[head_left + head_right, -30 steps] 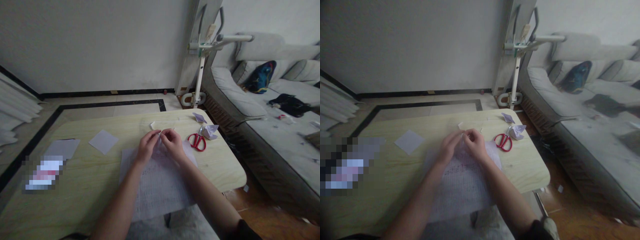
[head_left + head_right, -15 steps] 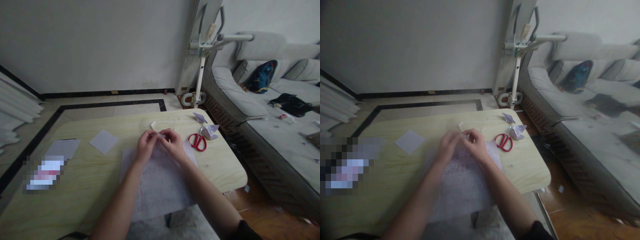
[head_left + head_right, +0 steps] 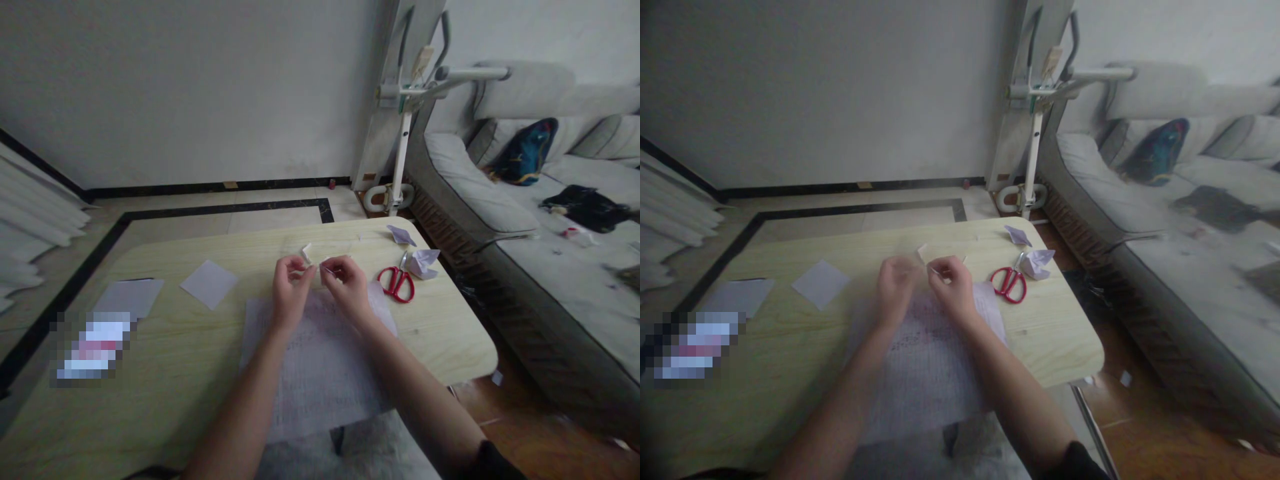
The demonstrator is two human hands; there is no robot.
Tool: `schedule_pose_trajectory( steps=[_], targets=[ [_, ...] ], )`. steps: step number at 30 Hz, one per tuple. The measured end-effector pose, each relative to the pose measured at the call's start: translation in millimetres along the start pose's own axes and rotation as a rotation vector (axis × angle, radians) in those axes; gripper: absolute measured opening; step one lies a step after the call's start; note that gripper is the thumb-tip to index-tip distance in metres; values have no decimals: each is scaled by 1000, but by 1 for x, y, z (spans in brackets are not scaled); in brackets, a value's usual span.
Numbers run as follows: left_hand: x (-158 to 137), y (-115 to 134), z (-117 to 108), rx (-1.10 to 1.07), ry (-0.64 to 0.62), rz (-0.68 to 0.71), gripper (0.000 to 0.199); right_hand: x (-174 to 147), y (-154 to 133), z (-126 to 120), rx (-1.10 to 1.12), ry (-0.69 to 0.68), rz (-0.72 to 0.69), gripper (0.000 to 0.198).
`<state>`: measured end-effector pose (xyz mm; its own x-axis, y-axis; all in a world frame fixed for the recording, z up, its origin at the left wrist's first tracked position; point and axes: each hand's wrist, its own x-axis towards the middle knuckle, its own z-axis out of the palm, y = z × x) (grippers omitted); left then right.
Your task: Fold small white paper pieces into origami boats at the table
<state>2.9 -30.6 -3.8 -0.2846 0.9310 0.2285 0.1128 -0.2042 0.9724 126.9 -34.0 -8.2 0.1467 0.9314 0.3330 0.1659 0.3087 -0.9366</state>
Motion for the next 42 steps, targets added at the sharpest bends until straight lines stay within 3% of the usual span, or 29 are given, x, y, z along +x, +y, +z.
schedule_pose_trajectory(
  steps=[6,13,24,42],
  targets=[
    [-5,-5,1,65,-226,55,20,3,3,0,169,26,80,5],
    [-5,-8,1,42,-303,119,27,5,0,-2,282,-13,136,10],
    [-2,10,-1,-91,-210,-122,22,8,1,-8,135,-82,165,14],
    [0,8,-5,-45,-209,-171,19,9,-6,-8,125,-177,165,13]
  ],
)
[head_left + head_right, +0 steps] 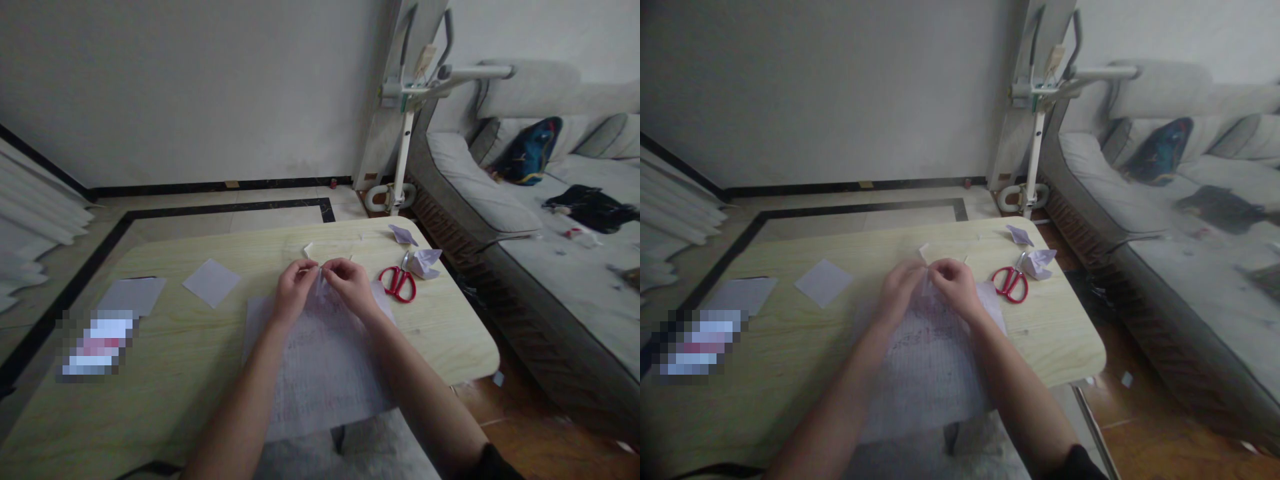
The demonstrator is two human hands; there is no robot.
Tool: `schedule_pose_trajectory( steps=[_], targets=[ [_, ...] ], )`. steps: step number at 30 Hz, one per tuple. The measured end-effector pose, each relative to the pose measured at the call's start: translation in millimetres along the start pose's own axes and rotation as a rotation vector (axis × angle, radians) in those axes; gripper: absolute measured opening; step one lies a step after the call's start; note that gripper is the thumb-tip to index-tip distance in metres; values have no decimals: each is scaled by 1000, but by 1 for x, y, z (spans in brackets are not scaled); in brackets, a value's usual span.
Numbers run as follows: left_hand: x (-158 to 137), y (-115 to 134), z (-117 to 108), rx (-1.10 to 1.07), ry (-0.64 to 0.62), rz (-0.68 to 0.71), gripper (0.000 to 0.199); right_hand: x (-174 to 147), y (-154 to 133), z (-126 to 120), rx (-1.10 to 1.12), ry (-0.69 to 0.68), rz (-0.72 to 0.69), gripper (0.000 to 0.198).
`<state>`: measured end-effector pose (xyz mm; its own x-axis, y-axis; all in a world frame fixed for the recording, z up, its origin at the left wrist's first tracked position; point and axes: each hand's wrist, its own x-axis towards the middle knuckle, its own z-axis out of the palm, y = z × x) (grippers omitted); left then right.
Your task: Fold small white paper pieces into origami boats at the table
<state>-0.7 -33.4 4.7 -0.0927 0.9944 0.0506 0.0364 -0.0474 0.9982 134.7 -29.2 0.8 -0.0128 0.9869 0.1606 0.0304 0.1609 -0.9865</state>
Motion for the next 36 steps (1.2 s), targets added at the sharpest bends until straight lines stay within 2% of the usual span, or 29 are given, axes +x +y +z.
schedule_pose_trajectory(
  steps=[8,13,17,23,31,36],
  targets=[
    [0,0,0,1,1,13,18,0,1,0,-11,3,5,14],
    [1,-4,1,-55,37,22,33,-1,3,0,16,39,-3,14],
    [-1,-7,3,45,63,115,29,0,5,-2,34,120,-40,13],
    [-4,-9,2,272,-64,326,21,1,5,-2,44,106,-37,15],
    [-5,-14,1,336,-107,309,22,-2,2,1,-89,144,-26,12],
    [-4,-10,1,265,-51,206,23,-1,5,-3,2,86,-47,17]
  ],
)
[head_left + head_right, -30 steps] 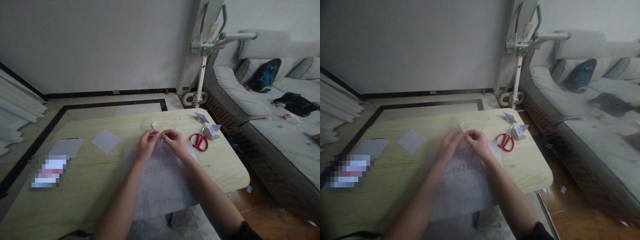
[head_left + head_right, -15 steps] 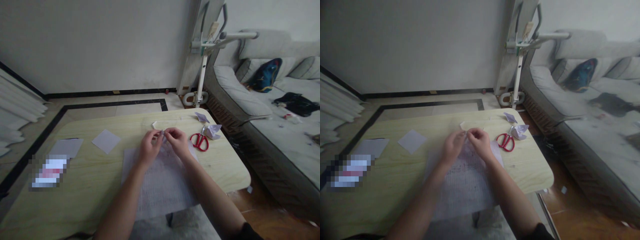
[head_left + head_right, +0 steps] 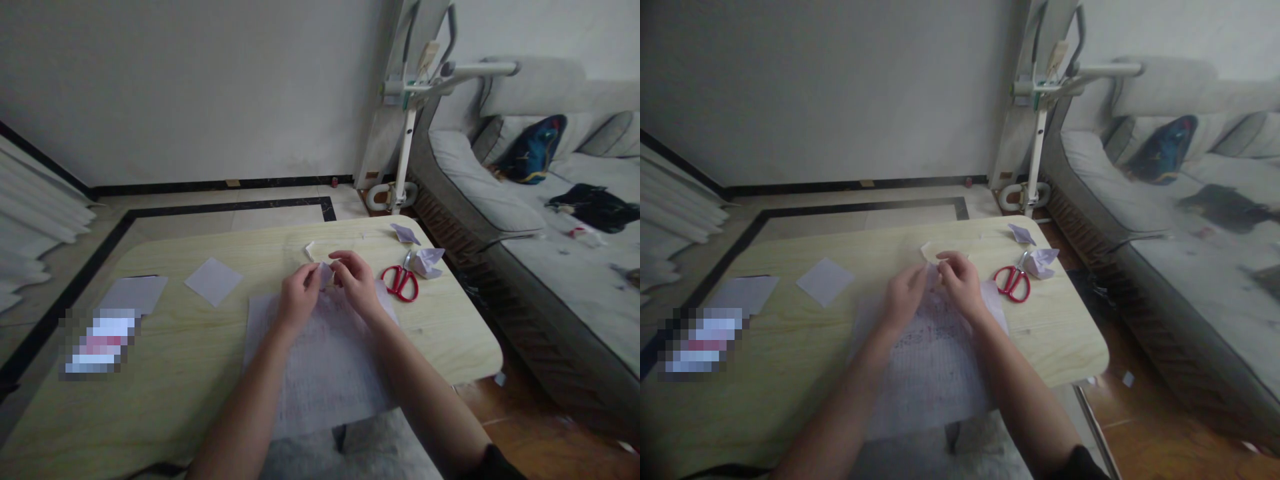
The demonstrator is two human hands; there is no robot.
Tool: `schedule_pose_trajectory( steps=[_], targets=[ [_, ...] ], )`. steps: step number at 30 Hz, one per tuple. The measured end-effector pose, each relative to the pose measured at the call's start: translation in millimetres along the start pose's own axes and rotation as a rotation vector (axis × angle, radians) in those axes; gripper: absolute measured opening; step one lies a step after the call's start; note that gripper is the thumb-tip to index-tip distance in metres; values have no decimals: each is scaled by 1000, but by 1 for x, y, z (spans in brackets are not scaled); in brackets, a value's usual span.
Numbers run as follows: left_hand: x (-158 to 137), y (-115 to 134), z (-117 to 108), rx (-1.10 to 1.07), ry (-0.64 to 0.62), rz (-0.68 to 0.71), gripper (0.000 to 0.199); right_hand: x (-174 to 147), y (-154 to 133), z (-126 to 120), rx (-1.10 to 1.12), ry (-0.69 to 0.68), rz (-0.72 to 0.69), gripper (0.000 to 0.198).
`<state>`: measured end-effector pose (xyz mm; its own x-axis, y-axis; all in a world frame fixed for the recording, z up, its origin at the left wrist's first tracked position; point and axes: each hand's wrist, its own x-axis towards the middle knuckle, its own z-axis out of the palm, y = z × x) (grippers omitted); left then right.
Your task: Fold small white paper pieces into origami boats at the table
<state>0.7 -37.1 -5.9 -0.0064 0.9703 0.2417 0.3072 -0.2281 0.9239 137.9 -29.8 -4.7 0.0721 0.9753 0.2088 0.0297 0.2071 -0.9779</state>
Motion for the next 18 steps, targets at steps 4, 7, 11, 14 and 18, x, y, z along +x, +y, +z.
schedule_pose_trajectory(
  steps=[4,7,11,14,18],
  targets=[
    [2,10,-1,-225,-13,-188,26,1,-3,-5,-64,-58,-50,21],
    [3,18,-3,-340,-66,-262,27,2,-8,-6,-45,-119,-50,20],
    [1,23,-6,-391,-110,-309,31,2,-8,-6,63,-162,45,19],
    [1,24,-7,-383,-132,-319,35,3,-5,-5,76,-163,73,22],
    [3,20,-4,-352,-139,-312,39,3,-3,-4,59,-141,47,23]
  ],
)
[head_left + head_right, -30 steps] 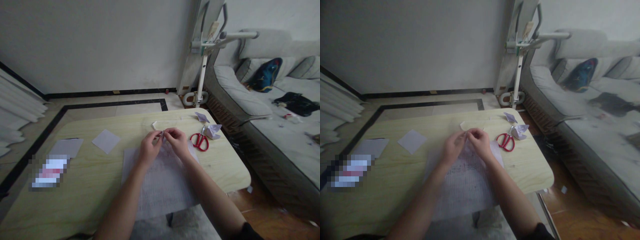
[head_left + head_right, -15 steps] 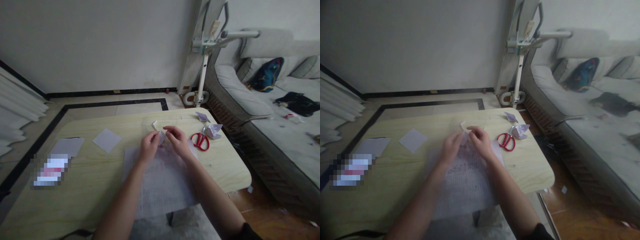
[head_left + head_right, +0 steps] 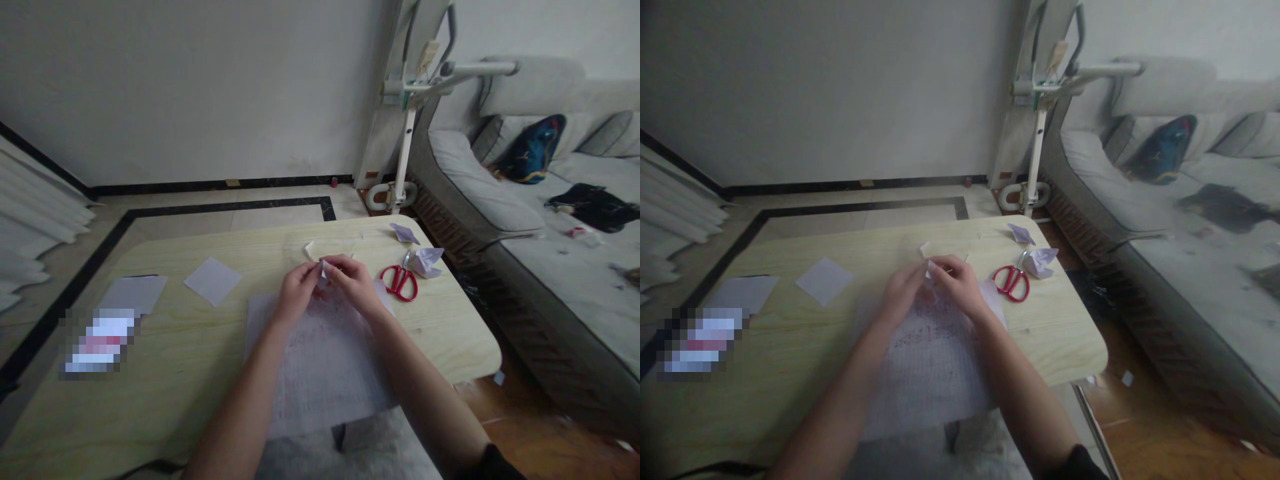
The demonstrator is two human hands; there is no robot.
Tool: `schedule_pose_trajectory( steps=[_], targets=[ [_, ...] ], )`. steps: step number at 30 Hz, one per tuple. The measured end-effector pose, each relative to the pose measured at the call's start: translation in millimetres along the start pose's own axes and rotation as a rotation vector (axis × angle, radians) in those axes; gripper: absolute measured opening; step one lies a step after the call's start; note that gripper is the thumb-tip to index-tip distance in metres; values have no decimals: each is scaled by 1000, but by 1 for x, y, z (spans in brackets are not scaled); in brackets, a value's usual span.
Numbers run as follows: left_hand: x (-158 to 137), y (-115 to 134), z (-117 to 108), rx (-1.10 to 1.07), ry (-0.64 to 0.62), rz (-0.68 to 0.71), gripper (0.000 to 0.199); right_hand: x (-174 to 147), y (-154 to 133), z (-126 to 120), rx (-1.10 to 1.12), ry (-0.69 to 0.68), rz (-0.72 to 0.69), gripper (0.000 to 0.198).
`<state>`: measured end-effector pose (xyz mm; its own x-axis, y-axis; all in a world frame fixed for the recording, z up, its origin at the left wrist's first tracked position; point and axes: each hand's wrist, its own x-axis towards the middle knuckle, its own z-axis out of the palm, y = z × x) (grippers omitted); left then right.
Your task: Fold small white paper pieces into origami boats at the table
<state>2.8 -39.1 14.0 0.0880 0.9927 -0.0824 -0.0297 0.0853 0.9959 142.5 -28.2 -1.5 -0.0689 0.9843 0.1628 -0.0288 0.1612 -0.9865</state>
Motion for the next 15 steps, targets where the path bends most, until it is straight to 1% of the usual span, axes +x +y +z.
schedule_pose_trajectory(
  steps=[3,7,9,12,15],
  targets=[
    [2,-4,1,24,0,30,39,0,1,1,-19,12,1,21],
    [2,-7,3,56,46,60,35,-1,2,4,7,-3,22,21],
    [1,-7,4,64,53,69,34,-1,2,5,21,22,41,21],
    [0,-7,4,55,31,88,35,0,1,6,51,82,85,21],
    [0,-6,5,37,-40,115,40,0,-2,5,117,111,125,22]
  ],
)
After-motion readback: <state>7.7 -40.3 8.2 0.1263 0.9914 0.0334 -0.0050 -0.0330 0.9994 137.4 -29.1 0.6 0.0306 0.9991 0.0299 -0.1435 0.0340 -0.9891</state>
